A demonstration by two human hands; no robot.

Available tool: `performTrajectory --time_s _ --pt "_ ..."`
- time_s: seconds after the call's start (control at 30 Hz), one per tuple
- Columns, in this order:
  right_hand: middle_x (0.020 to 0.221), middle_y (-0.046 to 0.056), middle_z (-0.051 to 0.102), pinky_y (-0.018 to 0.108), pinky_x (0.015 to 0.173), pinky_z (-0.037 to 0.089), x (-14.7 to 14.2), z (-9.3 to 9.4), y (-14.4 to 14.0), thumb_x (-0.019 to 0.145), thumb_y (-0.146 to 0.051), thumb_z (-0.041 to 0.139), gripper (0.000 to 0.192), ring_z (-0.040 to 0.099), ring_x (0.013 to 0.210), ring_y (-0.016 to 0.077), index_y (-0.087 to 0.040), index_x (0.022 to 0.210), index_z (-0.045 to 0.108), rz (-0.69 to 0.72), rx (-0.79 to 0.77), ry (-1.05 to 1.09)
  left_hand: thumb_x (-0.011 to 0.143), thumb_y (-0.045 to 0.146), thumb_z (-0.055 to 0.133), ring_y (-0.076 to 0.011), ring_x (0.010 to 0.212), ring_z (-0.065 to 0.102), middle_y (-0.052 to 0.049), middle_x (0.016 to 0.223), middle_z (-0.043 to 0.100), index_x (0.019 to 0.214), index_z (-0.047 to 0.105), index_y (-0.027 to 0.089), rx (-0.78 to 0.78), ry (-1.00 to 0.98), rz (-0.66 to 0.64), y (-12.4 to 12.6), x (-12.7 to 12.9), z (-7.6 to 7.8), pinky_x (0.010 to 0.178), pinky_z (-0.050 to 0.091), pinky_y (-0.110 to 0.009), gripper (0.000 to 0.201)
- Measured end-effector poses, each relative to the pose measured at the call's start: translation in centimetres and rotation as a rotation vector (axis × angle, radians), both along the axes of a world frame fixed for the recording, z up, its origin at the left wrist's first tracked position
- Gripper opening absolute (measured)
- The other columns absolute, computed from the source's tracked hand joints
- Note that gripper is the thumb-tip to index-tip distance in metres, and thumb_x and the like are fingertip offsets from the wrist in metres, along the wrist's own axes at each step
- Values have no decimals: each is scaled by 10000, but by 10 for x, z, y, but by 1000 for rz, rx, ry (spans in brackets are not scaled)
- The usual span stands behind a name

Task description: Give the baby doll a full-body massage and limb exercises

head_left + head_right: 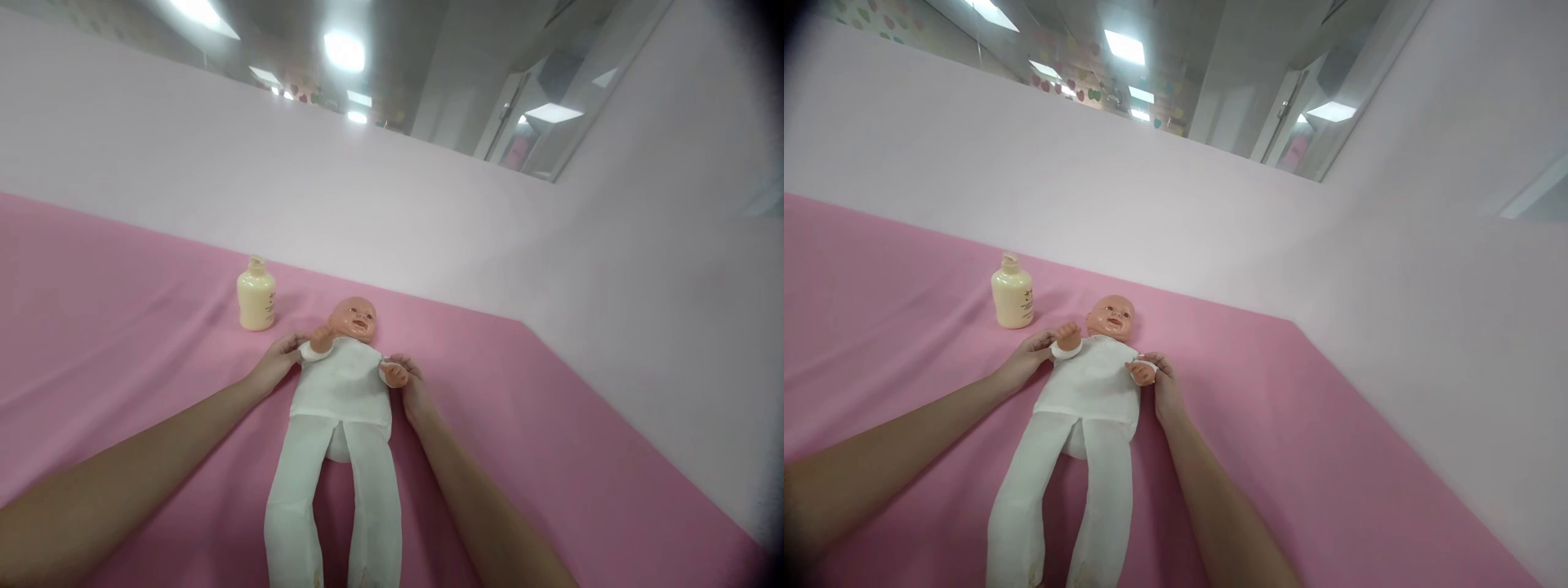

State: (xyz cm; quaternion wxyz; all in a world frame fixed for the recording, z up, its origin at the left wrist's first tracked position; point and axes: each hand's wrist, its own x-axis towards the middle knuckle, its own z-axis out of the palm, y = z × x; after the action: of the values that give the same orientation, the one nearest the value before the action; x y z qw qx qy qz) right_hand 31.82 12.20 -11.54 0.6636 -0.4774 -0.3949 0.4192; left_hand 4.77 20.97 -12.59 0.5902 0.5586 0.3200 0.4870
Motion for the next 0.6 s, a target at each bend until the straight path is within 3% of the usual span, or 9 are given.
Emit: performTrajectory --time_s 0.17,0.27,0.4,0.6 --pt "1150 31 691 374 969 467 -4 8 -8 765 -338 634 275 604 1120 232 -245 1024 633 -55 -13 -87 749 292 656 -252 1102 610 -93 1198 630 1303 466 211 115 124 132 -1 1 -3 936 485 -418 591" --pt "1227 43 647 381 985 464 -5 10 -13 817 -347 592 401 593 1137 215 -264 1205 533 -145 -51 -235 788 341 638 -241 1096 600 -110 1295 551 1388 375 234 182 226 205 -2 0 -3 937 493 -429 664" --pt "1361 78 566 378 1001 459 -6 14 -16 847 -361 570 500 566 1200 208 -264 1321 445 -174 -10 -384 828 373 588 -238 1099 605 -99 1305 563 1375 413 239 242 297 219 -6 0 1 952 495 -419 590" --pt "1315 87 621 421 1035 422 -4 16 -14 874 -382 480 445 563 1208 247 -227 1280 578 -184 -172 -549 869 420 488 -289 1243 549 -107 1396 565 1393 488 189 210 514 173 -8 -2 8 1074 405 -448 573"
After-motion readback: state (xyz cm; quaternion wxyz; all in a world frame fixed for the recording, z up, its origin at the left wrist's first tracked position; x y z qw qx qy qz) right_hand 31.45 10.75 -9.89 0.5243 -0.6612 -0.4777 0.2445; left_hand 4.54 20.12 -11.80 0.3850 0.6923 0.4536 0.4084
